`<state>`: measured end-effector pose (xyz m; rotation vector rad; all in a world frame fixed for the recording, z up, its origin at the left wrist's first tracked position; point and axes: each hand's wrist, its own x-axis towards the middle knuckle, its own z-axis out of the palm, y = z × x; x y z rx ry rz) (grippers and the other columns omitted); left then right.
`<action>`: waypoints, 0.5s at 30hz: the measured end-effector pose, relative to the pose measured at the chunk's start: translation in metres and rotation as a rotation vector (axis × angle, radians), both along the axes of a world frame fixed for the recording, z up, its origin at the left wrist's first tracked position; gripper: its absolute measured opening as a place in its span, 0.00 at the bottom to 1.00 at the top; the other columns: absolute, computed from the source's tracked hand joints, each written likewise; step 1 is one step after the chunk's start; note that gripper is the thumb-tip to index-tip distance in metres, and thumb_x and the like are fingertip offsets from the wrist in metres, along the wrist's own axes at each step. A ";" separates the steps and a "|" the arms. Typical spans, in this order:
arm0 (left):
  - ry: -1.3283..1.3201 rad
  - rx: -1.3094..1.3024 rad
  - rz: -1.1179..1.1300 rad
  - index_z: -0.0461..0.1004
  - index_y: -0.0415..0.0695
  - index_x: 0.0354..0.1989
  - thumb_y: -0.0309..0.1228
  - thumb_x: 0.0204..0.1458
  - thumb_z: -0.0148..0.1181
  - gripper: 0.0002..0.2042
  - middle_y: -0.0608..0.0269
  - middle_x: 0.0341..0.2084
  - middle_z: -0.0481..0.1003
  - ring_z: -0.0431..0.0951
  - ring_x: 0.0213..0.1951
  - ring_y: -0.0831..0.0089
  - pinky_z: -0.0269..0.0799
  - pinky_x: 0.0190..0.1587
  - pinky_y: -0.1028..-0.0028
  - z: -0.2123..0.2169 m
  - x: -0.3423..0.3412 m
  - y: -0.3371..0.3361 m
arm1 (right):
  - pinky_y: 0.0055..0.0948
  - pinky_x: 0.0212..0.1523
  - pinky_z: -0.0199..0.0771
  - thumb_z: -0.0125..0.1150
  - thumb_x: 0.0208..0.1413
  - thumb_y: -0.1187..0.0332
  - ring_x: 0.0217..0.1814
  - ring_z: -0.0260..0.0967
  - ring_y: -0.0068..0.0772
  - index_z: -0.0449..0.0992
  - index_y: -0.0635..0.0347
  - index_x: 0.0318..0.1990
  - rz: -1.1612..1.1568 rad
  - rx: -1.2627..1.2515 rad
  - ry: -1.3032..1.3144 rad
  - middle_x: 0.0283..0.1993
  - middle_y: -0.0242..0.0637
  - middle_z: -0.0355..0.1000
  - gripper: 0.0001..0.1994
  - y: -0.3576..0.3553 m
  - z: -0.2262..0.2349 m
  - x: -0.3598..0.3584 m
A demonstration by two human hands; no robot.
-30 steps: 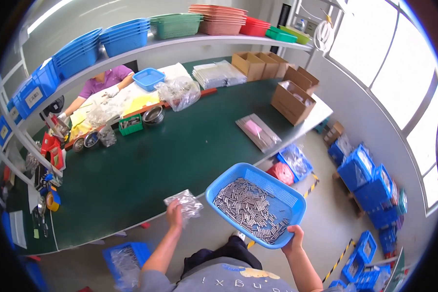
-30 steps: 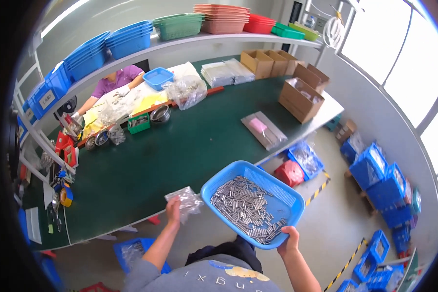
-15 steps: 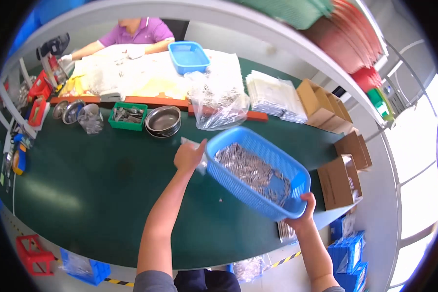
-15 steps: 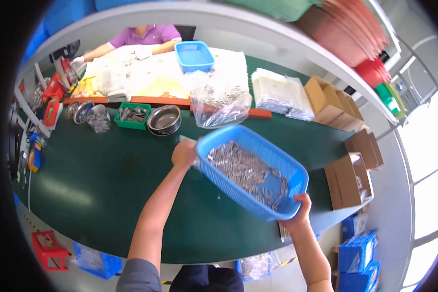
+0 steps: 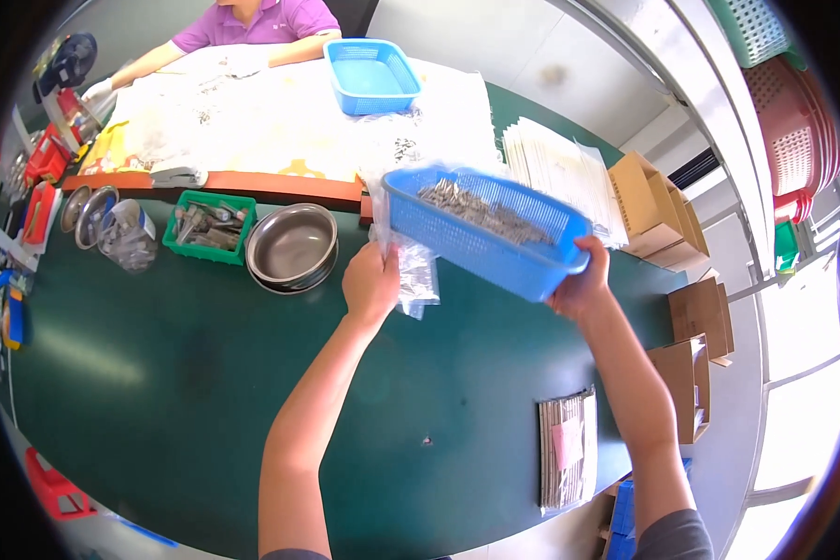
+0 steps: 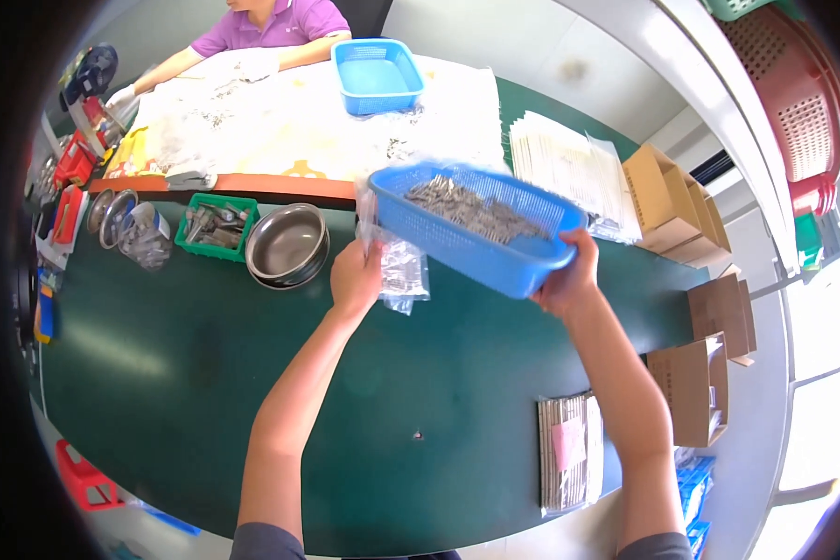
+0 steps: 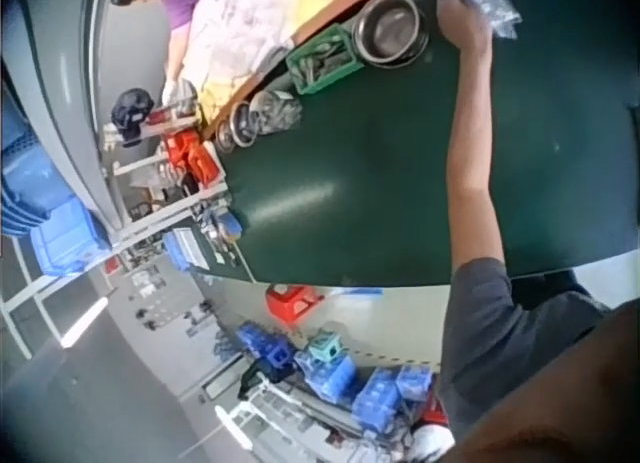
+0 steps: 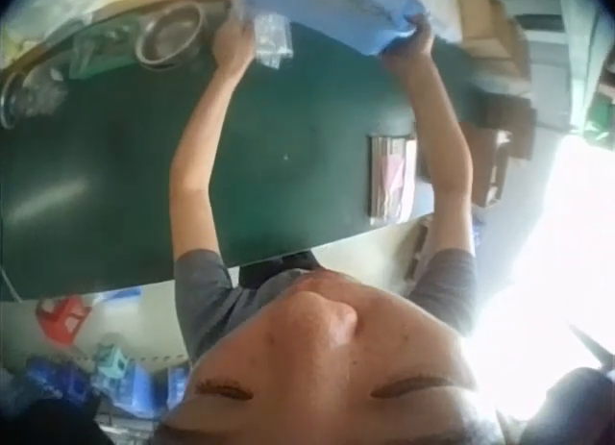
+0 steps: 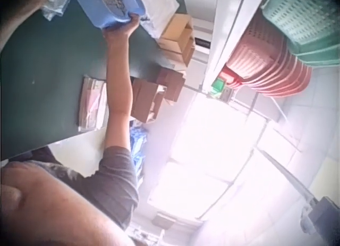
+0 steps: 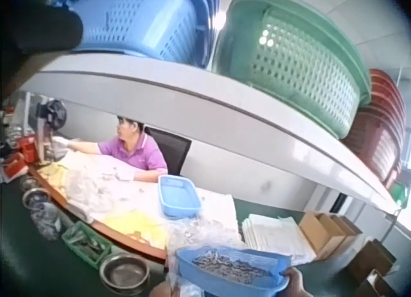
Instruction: The recorder is inspecting small metal hardware parts using a micrometer, recording findings on a label, and bagging the items.
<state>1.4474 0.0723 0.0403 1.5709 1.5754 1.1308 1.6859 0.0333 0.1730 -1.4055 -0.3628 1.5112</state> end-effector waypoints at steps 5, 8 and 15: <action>-0.023 0.191 -0.162 0.68 0.37 0.26 0.35 0.53 0.45 0.13 0.50 0.25 0.71 0.71 0.29 0.51 0.64 0.32 0.60 0.045 0.002 -0.012 | 0.45 0.43 0.67 0.47 0.37 0.54 0.50 0.64 0.41 0.62 0.59 0.51 0.004 0.092 -0.111 0.51 0.41 0.64 0.31 0.055 0.002 0.010; -0.047 0.150 -0.298 0.68 0.36 0.25 0.35 0.54 0.43 0.14 0.51 0.23 0.70 0.70 0.26 0.53 0.63 0.29 0.61 0.054 0.004 -0.013 | 0.44 0.41 0.68 0.51 0.35 0.57 0.45 0.67 0.42 0.64 0.62 0.47 -0.058 0.133 -0.186 0.47 0.44 0.66 0.28 0.080 0.006 0.002; -0.269 0.202 -0.290 0.66 0.35 0.23 0.38 0.55 0.44 0.17 0.53 0.16 0.67 0.68 0.21 0.57 0.60 0.24 0.65 0.064 -0.001 -0.007 | 0.34 0.38 0.69 0.59 0.30 0.58 0.35 0.70 0.40 0.71 0.66 0.35 -0.071 0.250 -1.180 0.32 0.44 0.71 0.23 0.127 0.031 -0.008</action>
